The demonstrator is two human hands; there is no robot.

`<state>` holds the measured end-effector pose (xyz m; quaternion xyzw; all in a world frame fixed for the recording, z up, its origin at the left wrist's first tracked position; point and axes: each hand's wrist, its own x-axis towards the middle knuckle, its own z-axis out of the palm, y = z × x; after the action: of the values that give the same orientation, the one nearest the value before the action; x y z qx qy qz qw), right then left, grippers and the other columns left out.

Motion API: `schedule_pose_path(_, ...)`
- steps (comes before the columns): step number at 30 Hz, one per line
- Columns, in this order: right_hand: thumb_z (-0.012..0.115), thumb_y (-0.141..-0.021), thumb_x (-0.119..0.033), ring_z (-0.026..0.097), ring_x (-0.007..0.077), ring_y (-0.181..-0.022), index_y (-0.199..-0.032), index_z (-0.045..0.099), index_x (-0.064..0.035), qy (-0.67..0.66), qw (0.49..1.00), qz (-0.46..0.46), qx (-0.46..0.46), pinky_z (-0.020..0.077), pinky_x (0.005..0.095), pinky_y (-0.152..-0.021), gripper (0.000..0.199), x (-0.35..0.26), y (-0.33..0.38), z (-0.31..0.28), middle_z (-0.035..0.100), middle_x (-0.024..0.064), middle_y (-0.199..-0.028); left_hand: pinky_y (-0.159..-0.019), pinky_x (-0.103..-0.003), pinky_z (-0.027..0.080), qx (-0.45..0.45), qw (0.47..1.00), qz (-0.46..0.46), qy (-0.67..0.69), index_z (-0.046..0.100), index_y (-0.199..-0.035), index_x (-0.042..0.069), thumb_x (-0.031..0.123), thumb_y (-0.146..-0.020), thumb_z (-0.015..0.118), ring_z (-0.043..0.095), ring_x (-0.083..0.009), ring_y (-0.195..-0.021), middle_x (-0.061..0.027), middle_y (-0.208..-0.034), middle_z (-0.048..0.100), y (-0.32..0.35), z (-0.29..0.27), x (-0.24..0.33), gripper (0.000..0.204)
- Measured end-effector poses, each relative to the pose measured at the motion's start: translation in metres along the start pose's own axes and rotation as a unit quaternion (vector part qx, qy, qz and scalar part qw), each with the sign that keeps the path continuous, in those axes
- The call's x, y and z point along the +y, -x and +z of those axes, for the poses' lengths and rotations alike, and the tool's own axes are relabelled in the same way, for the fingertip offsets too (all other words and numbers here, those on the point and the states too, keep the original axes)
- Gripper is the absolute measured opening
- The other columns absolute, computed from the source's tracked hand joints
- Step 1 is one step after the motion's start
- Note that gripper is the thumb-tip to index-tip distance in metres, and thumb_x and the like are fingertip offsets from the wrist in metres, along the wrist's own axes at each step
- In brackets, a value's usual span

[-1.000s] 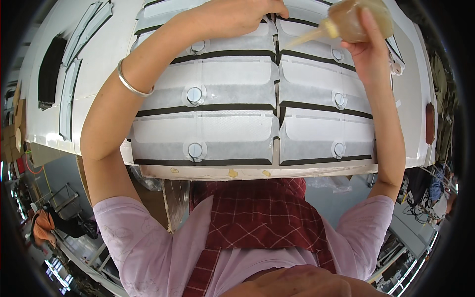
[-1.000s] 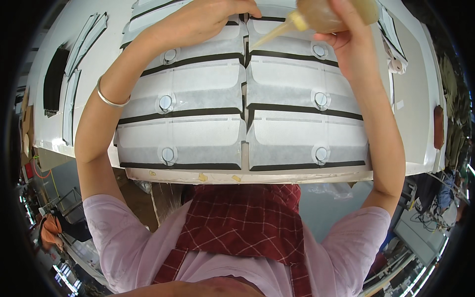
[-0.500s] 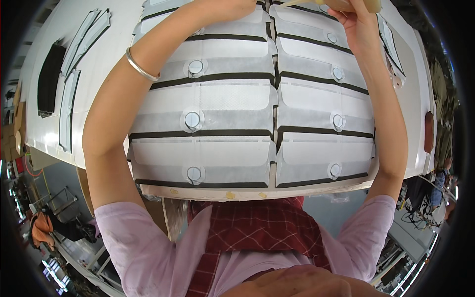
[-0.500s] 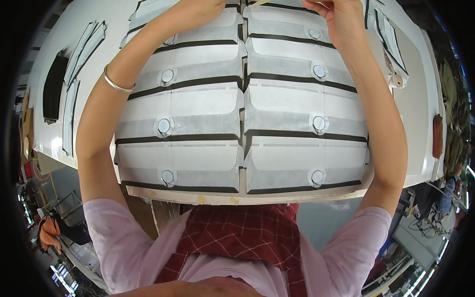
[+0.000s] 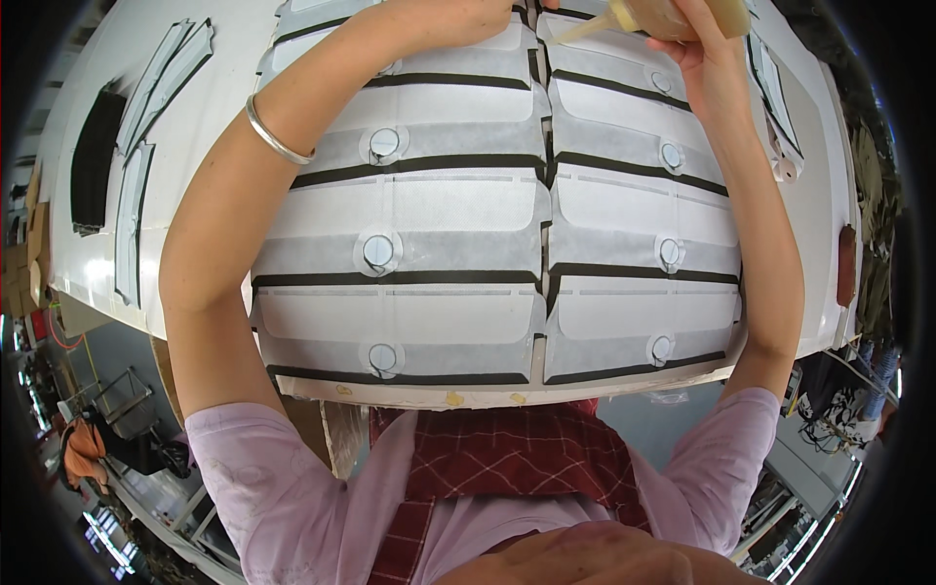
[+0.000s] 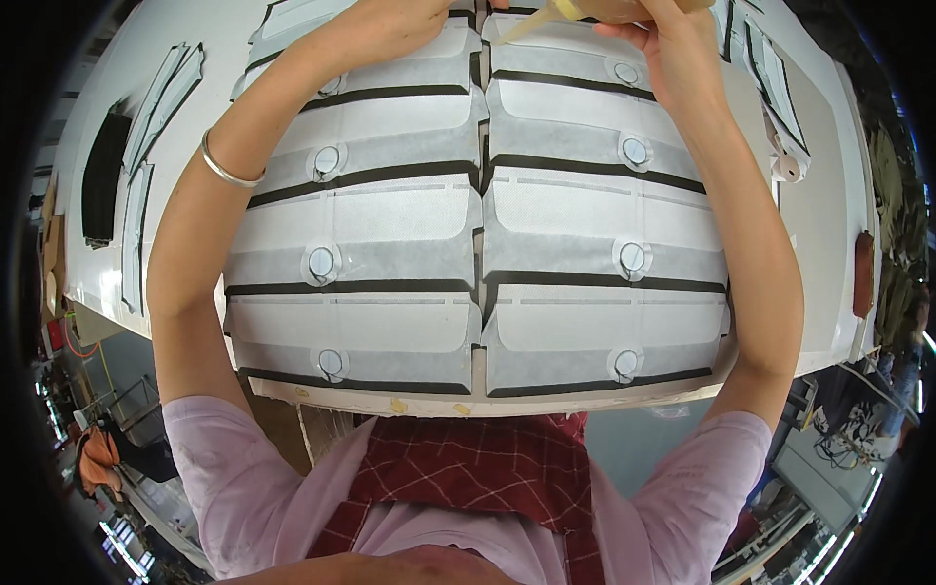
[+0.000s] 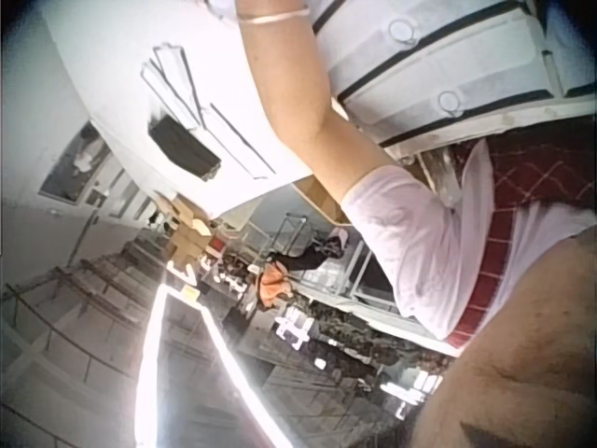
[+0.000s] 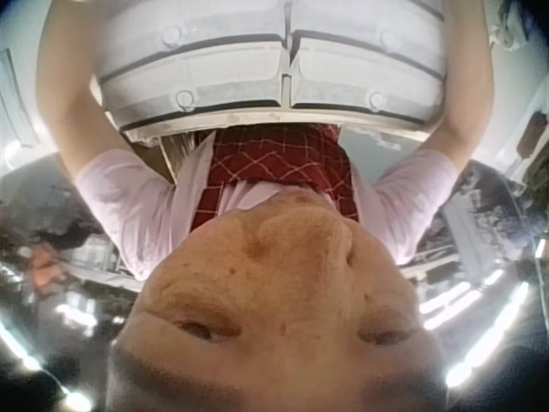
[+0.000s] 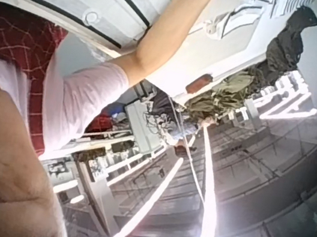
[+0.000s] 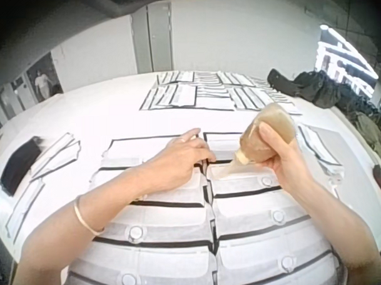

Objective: The person arranges multiple white face masks on a white work surface, aligning them in rows. They then use a squeeze bottle to apply a yellowish adhesive to the circular nose-bridge areas of the masks.

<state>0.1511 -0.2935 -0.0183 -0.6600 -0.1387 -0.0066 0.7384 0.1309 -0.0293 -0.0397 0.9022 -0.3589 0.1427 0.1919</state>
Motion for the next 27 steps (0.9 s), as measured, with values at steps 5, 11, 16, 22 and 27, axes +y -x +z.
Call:
schedule_pose_path(5, 0.074, -0.095, -0.04, 0.071, 0.0136, -0.09, -0.13, 0.058, -0.0105, 0.014, 0.999, -0.012, 0.031, 0.0591, 0.0263, -0.062, 0.048, -0.006, 0.014, 0.009, 0.069, 0.0049, -0.11, -0.121, -0.05, 0.032, -0.007, 1.0, -0.026, 0.003, 0.07, -0.117, 0.002, -0.007, -0.089, 0.049, 0.047, -0.0428, -0.135, -0.0196, -0.12, 0.066, 0.001, 0.0, 0.003, 0.035)
schedule_pose_path(11, 0.073, -0.096, -0.042, 0.073, 0.0143, -0.087, -0.129, 0.057, -0.0077, 0.011, 0.999, 0.046, 0.004, 0.0615, 0.0256, -0.058, 0.05, -0.01, 0.018, -0.001, 0.07, 0.0069, -0.107, -0.121, -0.049, 0.033, -0.017, 1.0, -0.026, -0.002, 0.07, -0.117, 0.001, -0.007, -0.09, 0.05, 0.048, -0.0425, -0.135, -0.0201, -0.12, 0.066, 0.001, 0.001, 0.0, 0.035)
schedule_pose_path(16, 0.072, -0.096, -0.041, 0.074, 0.0171, -0.085, -0.126, 0.058, -0.0035, -0.202, 0.971, 0.095, -0.081, 0.0634, 0.022, -0.055, 0.049, -0.027, -0.002, -0.025, 0.071, 0.0105, -0.105, -0.118, -0.049, 0.036, 0.012, 1.0, 0.0, 0.023, 0.067, -0.117, 0.001, -0.009, -0.088, 0.048, 0.052, -0.0433, -0.126, -0.0209, -0.117, 0.065, -0.001, -0.002, -0.004, 0.037)
schedule_pose_path(22, 0.076, -0.092, -0.042, 0.074, 0.0165, -0.088, -0.125, 0.061, -0.0066, -0.129, 0.99, -0.021, 0.048, 0.0617, 0.0231, -0.06, 0.051, -0.019, -0.047, -0.013, 0.07, 0.0086, -0.107, -0.107, -0.046, 0.043, 0.101, 0.993, -0.061, 0.022, 0.068, -0.118, 0.004, -0.012, -0.081, 0.044, 0.053, -0.0407, -0.122, -0.0205, -0.118, 0.063, -0.012, 0.009, -0.046, 0.046)
schedule_pose_path(27, 0.079, -0.09, -0.042, 0.072, 0.0148, -0.09, -0.124, 0.064, -0.0091, 0.006, 0.999, -0.029, 0.026, 0.0587, 0.0262, -0.066, 0.049, 0.0, -0.061, -0.005, 0.072, 0.0053, -0.106, -0.118, -0.049, 0.035, 0.046, 0.997, -0.043, -0.032, 0.07, -0.113, 0.007, -0.009, -0.081, 0.049, 0.056, -0.0382, -0.121, -0.0184, -0.113, 0.066, -0.032, 0.023, -0.059, 0.042)
